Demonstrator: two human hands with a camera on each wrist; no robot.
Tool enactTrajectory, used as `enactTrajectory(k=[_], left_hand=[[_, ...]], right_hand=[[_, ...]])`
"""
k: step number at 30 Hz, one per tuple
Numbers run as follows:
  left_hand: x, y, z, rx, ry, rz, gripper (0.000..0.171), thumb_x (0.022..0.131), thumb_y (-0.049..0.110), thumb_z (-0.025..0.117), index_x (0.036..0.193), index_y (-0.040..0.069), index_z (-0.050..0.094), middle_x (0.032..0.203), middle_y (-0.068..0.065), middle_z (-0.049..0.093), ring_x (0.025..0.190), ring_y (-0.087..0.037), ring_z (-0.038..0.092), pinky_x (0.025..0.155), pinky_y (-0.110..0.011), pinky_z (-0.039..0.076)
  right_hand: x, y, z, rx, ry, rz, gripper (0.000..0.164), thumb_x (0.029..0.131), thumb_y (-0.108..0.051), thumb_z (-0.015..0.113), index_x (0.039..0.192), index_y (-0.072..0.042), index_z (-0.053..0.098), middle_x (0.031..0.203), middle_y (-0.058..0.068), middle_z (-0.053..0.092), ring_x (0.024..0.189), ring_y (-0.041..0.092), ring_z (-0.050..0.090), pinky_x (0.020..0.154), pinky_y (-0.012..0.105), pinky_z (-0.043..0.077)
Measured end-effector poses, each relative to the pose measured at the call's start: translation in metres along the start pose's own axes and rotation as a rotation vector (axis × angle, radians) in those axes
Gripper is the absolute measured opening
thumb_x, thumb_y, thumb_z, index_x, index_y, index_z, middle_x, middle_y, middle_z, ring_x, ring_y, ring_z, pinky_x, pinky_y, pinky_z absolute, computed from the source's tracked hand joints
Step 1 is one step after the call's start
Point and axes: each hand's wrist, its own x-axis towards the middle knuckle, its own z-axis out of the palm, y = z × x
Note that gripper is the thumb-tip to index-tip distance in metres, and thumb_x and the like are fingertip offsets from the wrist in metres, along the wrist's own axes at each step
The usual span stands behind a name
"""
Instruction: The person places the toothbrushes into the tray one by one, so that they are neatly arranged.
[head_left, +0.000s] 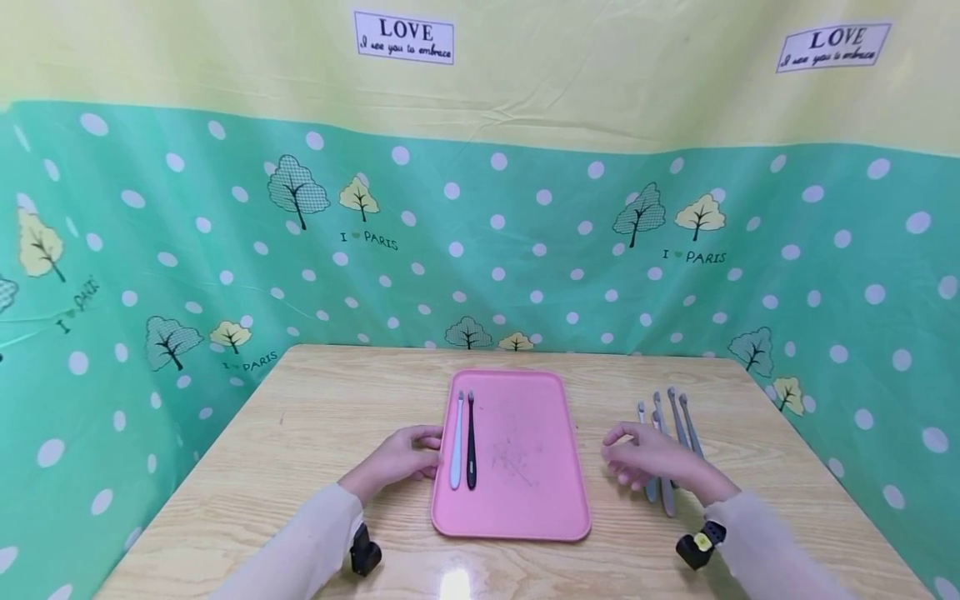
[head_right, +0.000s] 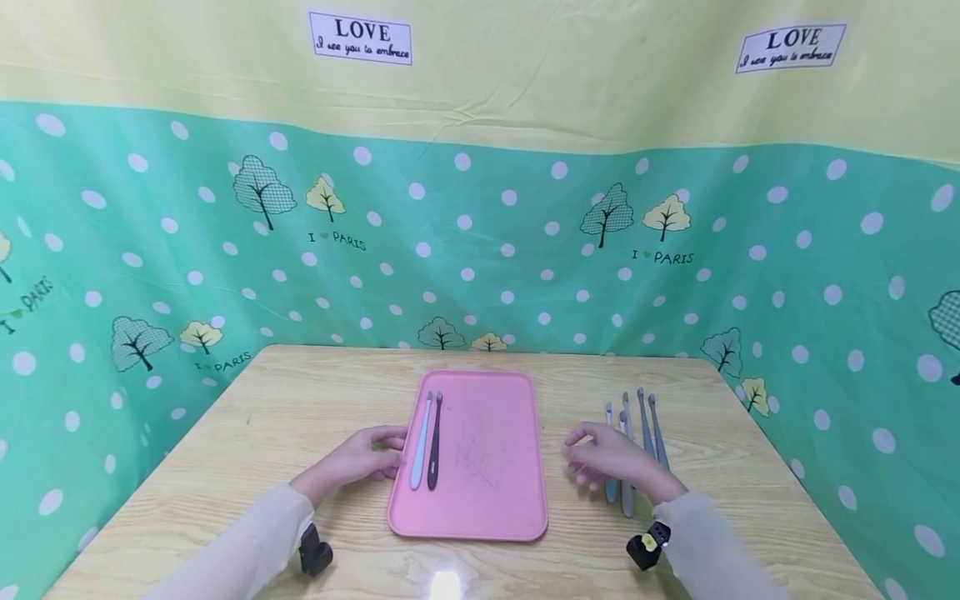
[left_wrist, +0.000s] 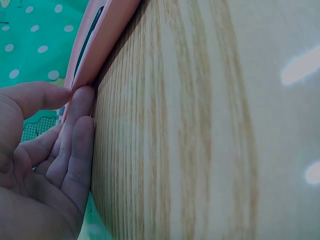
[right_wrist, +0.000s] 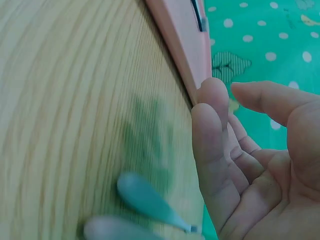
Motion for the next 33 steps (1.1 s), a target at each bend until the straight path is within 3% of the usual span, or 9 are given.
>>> enactTrajectory(k=[15,20,27,33], left_hand=[[0.001,-0.002,0.002,0.012,0.012,0.007,0.063,0.089,0.015,0.072,0.145,-0.002,0.049,0.116,-0.012,0.059,0.080,-0.020,0.070,0.072,-0.035,0.058],[0.002,-0.004,0.001,0.006,0.012,0.010,0.063,0.089,0.015,0.072,0.145,-0.002,0.049,0.117,-0.012,0.058,0.080,-0.020,0.070,0.072,-0.035,0.058],[0.003,-0.006,0.000,0.019,0.017,0.009,0.063,0.090,0.018,0.073,0.145,0.000,0.049,0.118,-0.011,0.059,0.081,-0.020,0.069,0.072,-0.035,0.058],[0.002,-0.005,0.001,0.026,0.016,0.013,0.063,0.089,0.018,0.073,0.145,0.000,0.049,0.117,-0.011,0.059,0.081,-0.020,0.069,0.072,-0.035,0.058]], right_hand=[[-0.023,0.023,-0.029,-0.023,0.081,0.031,0.041,0.099,-0.018,0.061,0.124,0.012,0.049,0.092,0.013,0.065,0.065,0.017,0.061,0.055,0.030,0.056],[-0.026,0.029,-0.035,-0.072,0.121,0.037,0.043,0.097,-0.018,0.065,0.125,0.012,0.049,0.082,0.012,0.063,0.064,0.021,0.063,0.054,0.033,0.056],[-0.028,0.030,-0.033,-0.139,0.205,0.073,0.042,0.087,-0.007,0.071,0.121,0.009,0.052,0.087,0.009,0.058,0.068,0.021,0.061,0.054,0.033,0.055],[-0.026,0.032,-0.029,-0.163,0.227,0.070,0.041,0.084,-0.006,0.073,0.117,0.007,0.052,0.085,0.009,0.057,0.067,0.021,0.060,0.050,0.030,0.051]])
